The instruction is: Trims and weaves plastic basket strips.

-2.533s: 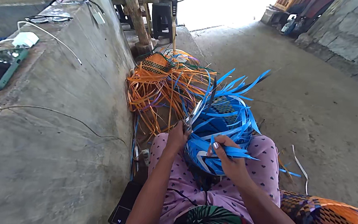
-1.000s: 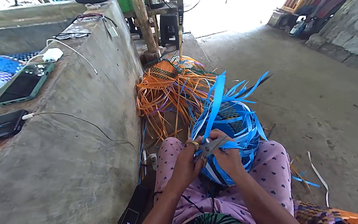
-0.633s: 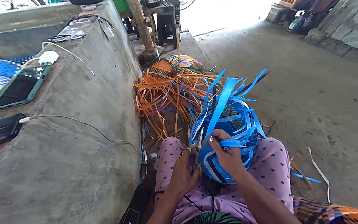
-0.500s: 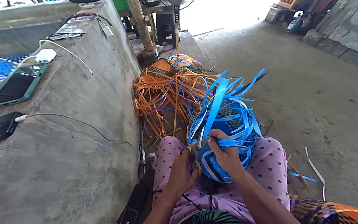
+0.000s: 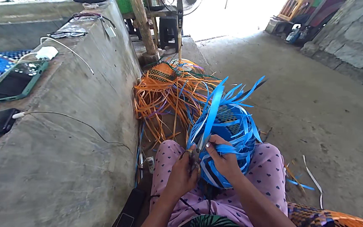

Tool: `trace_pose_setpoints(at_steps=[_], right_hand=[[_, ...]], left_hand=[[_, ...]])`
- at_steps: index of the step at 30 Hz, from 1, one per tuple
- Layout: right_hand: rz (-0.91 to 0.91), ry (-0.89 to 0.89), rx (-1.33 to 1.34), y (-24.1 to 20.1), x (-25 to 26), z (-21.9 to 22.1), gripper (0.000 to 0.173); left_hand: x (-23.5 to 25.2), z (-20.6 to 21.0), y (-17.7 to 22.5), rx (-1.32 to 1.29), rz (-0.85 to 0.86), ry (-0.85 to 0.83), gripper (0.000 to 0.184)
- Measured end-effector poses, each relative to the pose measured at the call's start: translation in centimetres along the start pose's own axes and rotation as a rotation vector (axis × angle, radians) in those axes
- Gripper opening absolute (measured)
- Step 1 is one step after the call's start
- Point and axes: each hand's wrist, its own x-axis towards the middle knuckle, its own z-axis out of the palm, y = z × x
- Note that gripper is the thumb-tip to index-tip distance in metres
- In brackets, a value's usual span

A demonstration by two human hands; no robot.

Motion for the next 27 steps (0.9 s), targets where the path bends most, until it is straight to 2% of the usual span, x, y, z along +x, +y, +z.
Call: trace_pose_setpoints(at_steps=[3,8,16,23,27], right_hand=[[-0.016,-0.015,-0.036,-0.1,-0.2,0.3,0.016],[-0.016,0.006,-0.046,0.0,-0.1,0.3,0.017],[-0.019,0.067,-0.030,0.6,-0.2,0.0,0.015],[0.076,0.158,0.041,1.0,-1.0,-0.9,0.014],[0.131,0.186,0.088,0.9,-1.1,-1.6,0.015]], left_hand=[[0.4,-0.2,0.4,0.001,0.058,0.027,0.052],[0.6,-0.2,0.9,-0.016,0.011,0.015,0.040],[1.0,-1.2,1.1,-0.034,-0.021,-0.004,0.045],[1.5,-2.8,2.9,0.087,-0.230,-0.164,0.042],[1.6,-3.1,3.1,0.122,-0.271,-0.199,0.039]])
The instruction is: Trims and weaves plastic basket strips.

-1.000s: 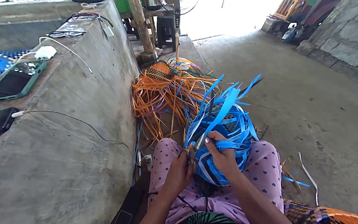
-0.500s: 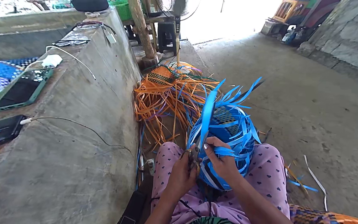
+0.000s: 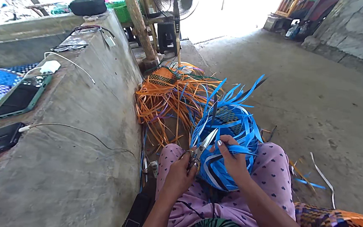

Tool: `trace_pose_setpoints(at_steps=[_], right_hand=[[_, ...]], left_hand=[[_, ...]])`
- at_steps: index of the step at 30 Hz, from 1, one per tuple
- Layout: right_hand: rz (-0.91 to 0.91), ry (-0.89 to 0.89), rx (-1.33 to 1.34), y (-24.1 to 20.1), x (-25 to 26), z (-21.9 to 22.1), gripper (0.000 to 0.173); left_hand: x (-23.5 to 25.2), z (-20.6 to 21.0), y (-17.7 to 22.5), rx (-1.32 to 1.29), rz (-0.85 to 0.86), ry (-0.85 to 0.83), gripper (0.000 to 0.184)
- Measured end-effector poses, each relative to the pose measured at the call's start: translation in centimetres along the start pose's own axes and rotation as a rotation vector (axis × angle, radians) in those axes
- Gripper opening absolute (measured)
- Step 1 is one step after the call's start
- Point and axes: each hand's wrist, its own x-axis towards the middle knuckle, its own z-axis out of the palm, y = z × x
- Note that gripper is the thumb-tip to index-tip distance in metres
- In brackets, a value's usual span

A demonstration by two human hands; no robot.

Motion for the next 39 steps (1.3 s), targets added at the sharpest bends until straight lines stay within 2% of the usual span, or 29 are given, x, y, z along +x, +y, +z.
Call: trace_pose_setpoints(at_steps=[5,9,11,12,15,16,18,19,23,27,32,35,39], right_hand=[[0.027,0.033,0.101,0.6,0.5,-1.8,0.018],[0.071,0.069,0.132,1.2,0.4,-2.4,0.017],[0.032,-0.024,0.149,1.9,0.8,-2.6,0.018],[0.012,-0.070,0.143,2.3,1.0,-2.7,0.031],[-0.011,-0.205,-0.021,2.6,1.6,-2.7,0.102],[-0.020,-0.238,-0.053,2.8,1.7,-2.6,0.117],[-0.033,-0.281,-0.067,3.6,1.7,-2.4,0.125],[-0.027,-0.298,-0.059,3.9,1.5,-2.3,0.120],[0.010,-0.319,-0.001,4.4,1.2,-1.7,0.071],[0.090,-0.293,0.056,4.3,1.0,-1.4,0.046],[0.122,-0.262,0.052,3.9,1.3,-1.9,0.032],[0.165,-0.258,0.055,4.3,1.6,-2.2,0.030],[0.237,-0.274,0.100,4.6,1.7,-1.3,0.029]], left_hand=[[-0.1,-1.0,-1.2,0.059,-0.077,-0.024,0.030],[-1.3,-2.5,-4.6,0.043,-0.325,0.007,0.035],[-3.2,-3.2,-7.1,0.085,-0.461,0.063,0.037],[-4.6,-3.5,-8.1,0.099,-0.514,0.088,0.040],[-9.8,-3.1,-10.6,0.108,-0.667,0.057,0.048],[-11.7,-2.5,-11.1,0.103,-0.723,0.026,0.051],[-15.4,-0.4,-11.8,0.059,-0.815,0.008,0.051],[-17.0,0.6,-12.1,0.025,-0.859,0.014,0.051],[-20.6,3.1,-13.3,-0.029,-0.996,0.048,0.054],[-22.0,4.1,-15.0,0.048,-1.015,0.018,0.056],[-20.7,4.0,-13.7,0.207,-1.192,-0.041,0.058],[-19.8,4.0,-13.3,0.282,-1.174,-0.082,0.054],[-18.9,3.6,-13.3,0.248,-1.206,-0.108,0.048]])
